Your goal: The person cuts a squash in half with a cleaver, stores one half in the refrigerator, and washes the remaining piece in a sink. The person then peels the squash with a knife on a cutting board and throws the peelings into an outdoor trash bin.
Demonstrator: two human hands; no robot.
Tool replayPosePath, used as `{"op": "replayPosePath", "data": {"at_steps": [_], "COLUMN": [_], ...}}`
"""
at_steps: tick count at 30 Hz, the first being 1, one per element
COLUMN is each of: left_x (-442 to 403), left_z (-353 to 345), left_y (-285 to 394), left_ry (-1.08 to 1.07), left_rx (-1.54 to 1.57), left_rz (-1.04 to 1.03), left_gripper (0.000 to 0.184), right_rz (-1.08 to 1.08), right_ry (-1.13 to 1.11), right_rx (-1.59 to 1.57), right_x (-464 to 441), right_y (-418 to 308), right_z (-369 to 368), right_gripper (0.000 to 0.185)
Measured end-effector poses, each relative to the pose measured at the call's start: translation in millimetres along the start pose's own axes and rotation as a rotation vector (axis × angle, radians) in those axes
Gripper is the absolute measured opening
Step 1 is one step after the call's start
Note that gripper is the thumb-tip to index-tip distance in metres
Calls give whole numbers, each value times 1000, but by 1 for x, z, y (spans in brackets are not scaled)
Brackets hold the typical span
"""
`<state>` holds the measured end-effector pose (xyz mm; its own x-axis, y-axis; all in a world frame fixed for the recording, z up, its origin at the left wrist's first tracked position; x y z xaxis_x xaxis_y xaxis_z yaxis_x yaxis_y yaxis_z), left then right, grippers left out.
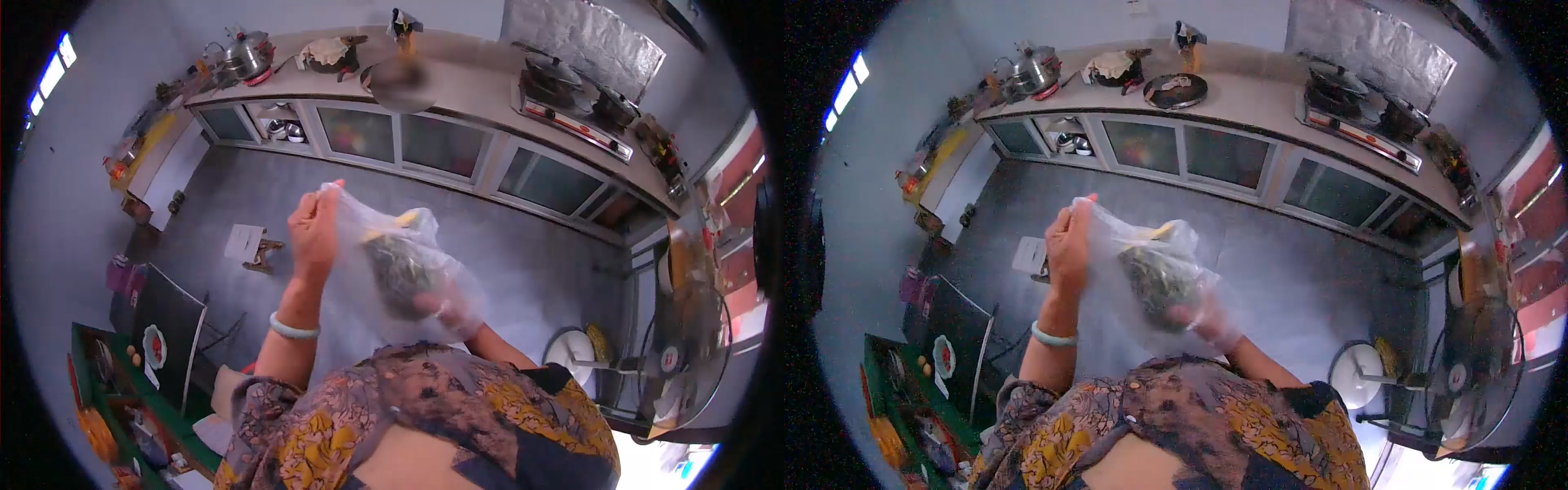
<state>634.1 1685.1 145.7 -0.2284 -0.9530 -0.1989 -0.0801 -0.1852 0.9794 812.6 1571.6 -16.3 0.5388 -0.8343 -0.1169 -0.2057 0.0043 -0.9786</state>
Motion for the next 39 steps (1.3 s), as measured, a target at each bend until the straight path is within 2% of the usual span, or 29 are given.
{"op": "replayPosePath", "data": {"at_steps": [4, 7, 13, 16, 18, 22, 25, 27, 28, 31, 34, 37, 39], "left_x": [-87, -158, -317, -417, -484, -612, -699, -745, -760, -820, -894, -967, -1022], "left_z": [24, 36, 38, 29, 22, -23, -76, -111, -127, -185, -240, -301, -333], "left_y": [-34, -49, -55, -78, -78, -115, -155, -189, -226, -266, -291, -369, -412], "left_ry": [5, 44, 44, -37, -38, -157, -258, -290, -302, -315, -325, -325, -422], "left_rx": [26, -78, -28, -212, -338, -217, -137, -30, -94, -203, -347, -175, -471], "left_rz": [73, 39, 4, -4, 21, 50, 64, 150, 171, 189, 75, 302, 277], "left_gripper": [29, 29, 30, 34, 37, 32, 29, 29, 30, 29, 30, 27, 26], "right_rz": [51, 167, 65, -79, -106, -385, -234, -288, -317, -199, -313, -489, -383], "right_ry": [-104, -151, 6, 154, 123, 291, 457, 534, 567, 646, 588, 579, 621], "right_rx": [-70, -153, 70, 832, 678, 148, 287, 24, -115, -193, 227, 169, 63], "right_x": [-68, -119, -206, -239, -269, -273, -287, -289, -281, -294, -300, -311, -311], "right_y": [-6, -36, -15, -8, -34, 10, -35, -22, -2, 0, 6, -16, -12], "right_z": [45, 68, 185, 249, 270, 340, 388, 422, 436, 495, 577, 643, 687], "right_gripper": [94, 95, 91, 94, 93, 90, 88, 88, 89, 89, 93, 97, 99]}}
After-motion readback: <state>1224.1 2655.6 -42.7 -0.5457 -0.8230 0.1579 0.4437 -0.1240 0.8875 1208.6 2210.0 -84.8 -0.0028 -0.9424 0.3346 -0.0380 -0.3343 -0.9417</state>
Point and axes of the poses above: each hand's wrist, its own x-axis away from the middle knuckle, its own z-axis out of the back of the hand, y = z × x, the point moved 10 cm from there along -x, towards the middle knuckle, and after that the axes turned 15 degrees about -y, right-handed, at the moved point
